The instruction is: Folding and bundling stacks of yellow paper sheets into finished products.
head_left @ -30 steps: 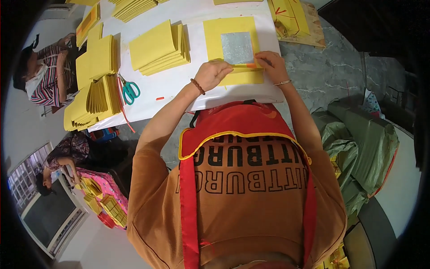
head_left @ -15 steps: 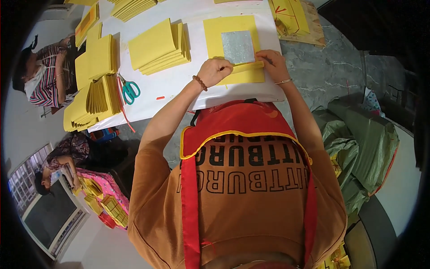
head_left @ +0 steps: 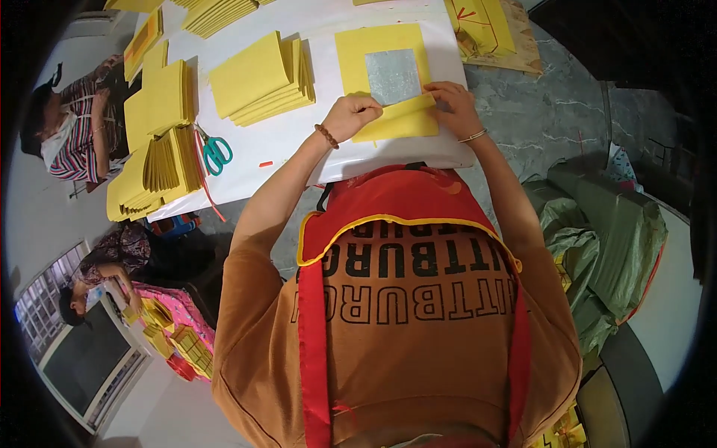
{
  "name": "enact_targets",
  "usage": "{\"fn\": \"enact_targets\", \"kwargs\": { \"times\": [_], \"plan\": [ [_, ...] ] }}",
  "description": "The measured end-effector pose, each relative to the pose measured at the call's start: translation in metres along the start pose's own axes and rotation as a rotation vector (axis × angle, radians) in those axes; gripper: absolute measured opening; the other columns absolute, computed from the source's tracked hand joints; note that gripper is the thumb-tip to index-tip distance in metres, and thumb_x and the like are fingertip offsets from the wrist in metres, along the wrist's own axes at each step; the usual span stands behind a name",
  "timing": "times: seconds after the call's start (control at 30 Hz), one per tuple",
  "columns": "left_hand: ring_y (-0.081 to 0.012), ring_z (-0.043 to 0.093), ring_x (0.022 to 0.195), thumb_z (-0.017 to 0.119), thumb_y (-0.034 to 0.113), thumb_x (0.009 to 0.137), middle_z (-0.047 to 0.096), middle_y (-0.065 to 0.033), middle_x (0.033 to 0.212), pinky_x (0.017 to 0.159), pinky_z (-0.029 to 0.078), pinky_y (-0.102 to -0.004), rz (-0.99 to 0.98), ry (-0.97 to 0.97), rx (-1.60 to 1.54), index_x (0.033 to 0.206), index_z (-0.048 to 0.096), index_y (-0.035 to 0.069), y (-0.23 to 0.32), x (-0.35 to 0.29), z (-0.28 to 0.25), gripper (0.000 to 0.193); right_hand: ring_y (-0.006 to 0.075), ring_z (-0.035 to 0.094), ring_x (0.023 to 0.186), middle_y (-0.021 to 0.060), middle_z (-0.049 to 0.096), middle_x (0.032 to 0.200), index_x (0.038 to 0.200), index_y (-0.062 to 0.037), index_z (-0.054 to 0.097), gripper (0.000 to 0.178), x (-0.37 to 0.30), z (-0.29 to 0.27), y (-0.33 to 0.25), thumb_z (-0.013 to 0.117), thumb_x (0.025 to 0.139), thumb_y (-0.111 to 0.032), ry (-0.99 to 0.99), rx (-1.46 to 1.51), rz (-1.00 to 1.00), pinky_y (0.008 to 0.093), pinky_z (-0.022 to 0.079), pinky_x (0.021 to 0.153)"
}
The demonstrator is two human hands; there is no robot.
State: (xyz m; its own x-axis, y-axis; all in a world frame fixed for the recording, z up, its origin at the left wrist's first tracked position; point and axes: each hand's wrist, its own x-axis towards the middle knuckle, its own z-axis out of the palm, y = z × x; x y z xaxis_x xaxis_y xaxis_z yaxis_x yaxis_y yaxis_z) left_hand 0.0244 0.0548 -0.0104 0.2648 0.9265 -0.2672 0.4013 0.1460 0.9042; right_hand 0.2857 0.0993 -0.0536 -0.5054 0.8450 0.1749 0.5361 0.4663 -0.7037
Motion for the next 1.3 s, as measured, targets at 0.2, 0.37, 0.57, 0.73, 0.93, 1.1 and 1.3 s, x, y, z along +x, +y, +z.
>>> {"fn": "enact_targets", "kwargs": {
  "times": [0.2,0.37,0.57,0.73,0.93,1.1,1.3],
  "plan": [
    [-0.0082,0.050,0.066,0.058,0.018,0.083,0.056,-0.0022,0.072,0.060,0.041,-0.0229,-0.035,-0.023,0.032,0.087,0.063,-0.003,0.006,-0.001,-0.002,0.022,0.0178,0.050,0.106,-0.0053,0.059,0.111,0.100,-0.0188,0.063,0.032,0.000,0.004,0.004,0.062,0.068,-0.022,0.028,-0.005,-0.010,0.0358,0.031,0.090],
    [-0.0082,0.048,0.065,0.057,0.017,0.083,0.055,-0.0019,0.074,0.059,0.040,-0.0232,-0.141,-0.048,-0.005,0.085,0.062,-0.003,0.015,-0.001,-0.003,0.021,0.0171,0.049,0.108,-0.0062,0.058,0.112,0.101,-0.0205,0.063,0.033,-0.001,0.006,0.008,0.063,0.068,-0.022,0.025,-0.040,0.007,0.0364,0.030,0.090],
    [-0.0085,0.049,0.067,0.055,0.014,0.082,0.055,-0.0026,0.078,0.060,0.041,-0.0231,0.029,-0.089,0.017,0.083,0.061,-0.004,-0.003,0.001,-0.004,0.019,0.0165,0.048,0.108,-0.0074,0.057,0.113,0.102,-0.0211,0.063,0.034,-0.001,0.003,-0.003,0.063,0.067,-0.022,0.010,-0.050,0.020,0.0363,0.029,0.091],
    [-0.0207,0.059,0.074,0.059,0.021,0.079,0.062,-0.0123,0.085,0.066,0.046,-0.0290,-0.048,-0.120,0.090,0.093,0.065,0.002,0.002,0.001,-0.005,0.024,0.0159,0.048,0.108,-0.0072,0.057,0.113,0.101,-0.0218,0.063,0.034,-0.003,0.005,0.001,0.063,0.068,-0.020,0.022,-0.054,0.021,0.0363,0.029,0.091],
    [-0.0271,0.055,0.088,0.058,0.016,0.079,0.050,-0.0143,0.117,0.075,0.047,-0.0348,0.571,-0.023,0.703,0.128,0.044,0.015,0.022,-0.015,0.011,0.051,0.0161,0.050,0.105,-0.0063,0.059,0.110,0.097,-0.0212,0.064,0.024,0.000,0.004,-0.001,0.062,0.073,-0.020,0.045,-0.003,0.022,0.0349,0.030,0.089],
    [-0.0251,0.051,0.094,0.062,0.018,0.075,0.048,-0.0104,0.121,0.078,0.044,-0.0358,0.675,-0.008,1.018,0.120,0.053,0.016,0.013,-0.017,0.018,0.046,0.0170,0.051,0.101,-0.0051,0.061,0.107,0.094,-0.0199,0.066,0.018,0.003,0.002,-0.001,0.061,0.077,-0.023,0.045,0.065,0.018,0.0339,0.032,0.088],
    [-0.0212,0.049,0.093,0.067,0.033,0.070,0.052,-0.0047,0.110,0.081,0.042,-0.0337,0.678,0.004,1.002,0.111,0.058,0.017,0.013,-0.015,0.017,0.045,0.0172,0.051,0.101,-0.0053,0.061,0.107,0.095,-0.0196,0.065,0.019,0.002,0.002,-0.005,0.060,0.078,-0.026,0.044,0.005,0.027,0.0339,0.032,0.088]
  ]
}}
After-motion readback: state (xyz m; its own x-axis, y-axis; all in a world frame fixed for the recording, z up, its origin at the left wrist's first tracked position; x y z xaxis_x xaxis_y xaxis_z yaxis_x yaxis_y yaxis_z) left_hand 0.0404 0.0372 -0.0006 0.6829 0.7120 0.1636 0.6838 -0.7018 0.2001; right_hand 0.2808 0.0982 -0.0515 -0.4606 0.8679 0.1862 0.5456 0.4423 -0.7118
